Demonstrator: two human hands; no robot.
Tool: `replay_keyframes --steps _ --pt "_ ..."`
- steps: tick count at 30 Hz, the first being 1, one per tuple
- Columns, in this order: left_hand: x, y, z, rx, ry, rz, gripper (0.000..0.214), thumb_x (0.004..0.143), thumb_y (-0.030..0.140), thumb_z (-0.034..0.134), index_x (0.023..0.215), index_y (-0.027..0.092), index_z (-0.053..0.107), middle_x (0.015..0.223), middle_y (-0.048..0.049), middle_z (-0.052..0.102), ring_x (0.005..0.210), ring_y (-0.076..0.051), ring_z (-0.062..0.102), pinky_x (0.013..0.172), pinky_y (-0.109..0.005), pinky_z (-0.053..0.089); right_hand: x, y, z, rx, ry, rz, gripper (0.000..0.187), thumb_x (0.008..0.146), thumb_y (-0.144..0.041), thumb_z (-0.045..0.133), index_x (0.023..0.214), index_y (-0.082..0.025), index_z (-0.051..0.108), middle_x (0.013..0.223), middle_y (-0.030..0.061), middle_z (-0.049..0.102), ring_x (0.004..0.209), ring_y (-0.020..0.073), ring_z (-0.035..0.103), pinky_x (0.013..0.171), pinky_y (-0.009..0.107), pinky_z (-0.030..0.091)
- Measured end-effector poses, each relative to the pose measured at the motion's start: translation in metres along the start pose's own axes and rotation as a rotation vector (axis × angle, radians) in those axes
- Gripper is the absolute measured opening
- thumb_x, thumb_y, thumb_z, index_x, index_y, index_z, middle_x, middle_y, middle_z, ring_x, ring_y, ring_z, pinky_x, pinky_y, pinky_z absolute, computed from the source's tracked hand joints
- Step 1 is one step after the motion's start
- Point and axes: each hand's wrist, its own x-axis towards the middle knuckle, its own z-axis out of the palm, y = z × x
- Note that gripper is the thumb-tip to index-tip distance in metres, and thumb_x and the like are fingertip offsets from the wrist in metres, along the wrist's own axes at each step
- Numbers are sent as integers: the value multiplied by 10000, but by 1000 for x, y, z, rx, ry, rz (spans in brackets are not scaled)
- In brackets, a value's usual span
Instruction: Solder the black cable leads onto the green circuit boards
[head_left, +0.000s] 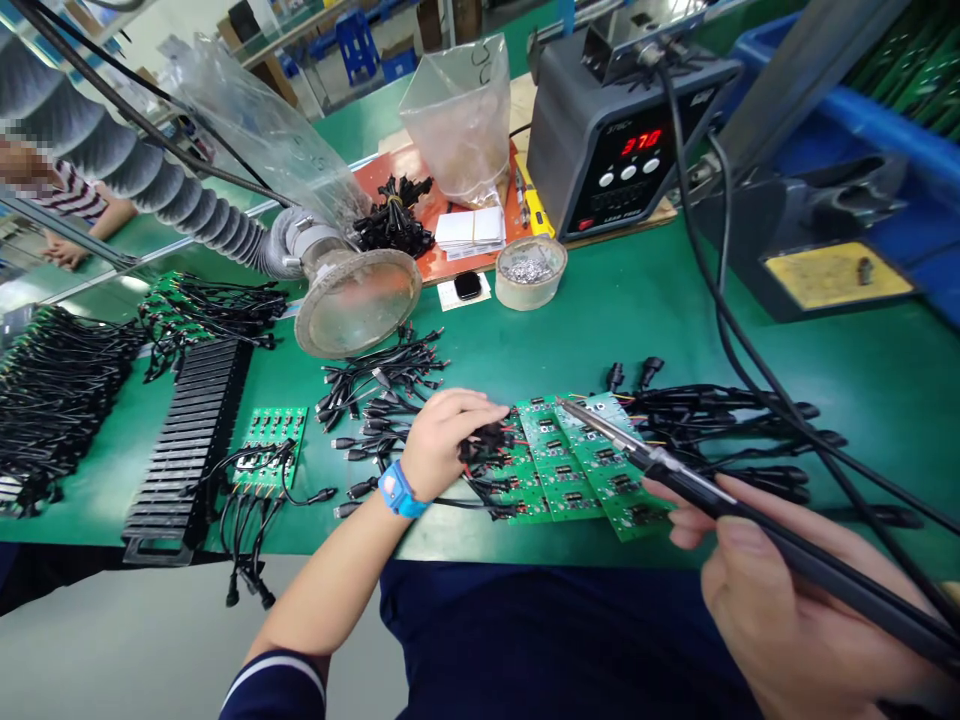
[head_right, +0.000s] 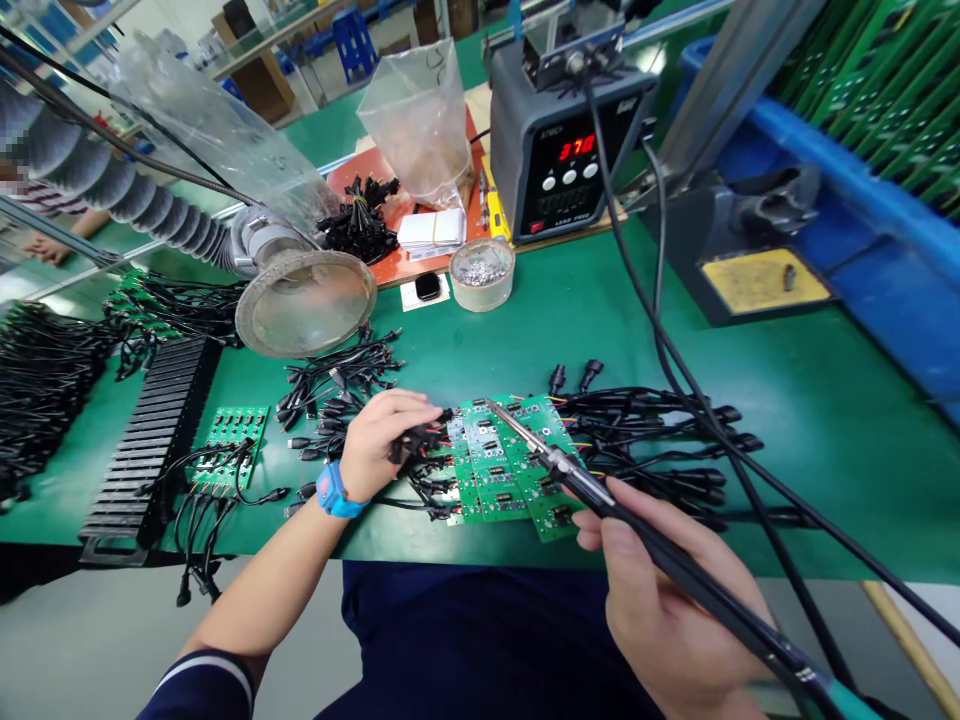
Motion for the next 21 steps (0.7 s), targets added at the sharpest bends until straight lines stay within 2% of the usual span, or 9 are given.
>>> replay_keyframes --steps 2,5,11,15,21 --pt "-1 0 -4 -124 24 -64 223 902 250 448 1048 166 594 857 -56 628 851 -144 577 763 -300 487 -2 2 -1 48 4 -54 211 791 -371 570 876 -181 605 591 30 618 453 166 578 365 248 494" --pt "-3 1 -8 -176 26 -129 217 878 247 505 1055 171 606 790 -32 582 736 -117 553 666 -254 474 -6 6 -2 82 37 -105 173 767 -254 603 919 -176 624 630 22 630 472 167 585 377 252 498" --pt "-2 7 -9 -131 -90 -89 308 829 353 575 1060 148 573 781 -27 503 718 -123 482 632 -241 452 -11 10 -2 140 42 -93 182 756 -226 616 933 -190 633 666 20 640 481 159 586 392 247 501" --pt "-2 8 -9 -103 -133 -26 235 855 252 515 1055 129 512 833 -57 516 792 -151 487 692 -284 463 -13 11 -3 166 20 -89 189 775 -235 599 956 -188 627 684 28 646 485 152 589 409 243 509" --pt "-8 1 -7 -14 -81 79 261 875 109 415 1107 149 525 834 -62 542 783 -139 518 669 -262 458 -12 9 -5 146 -3 -88 182 784 -263 587 957 -218 623 656 7 636 475 144 585 393 225 505"
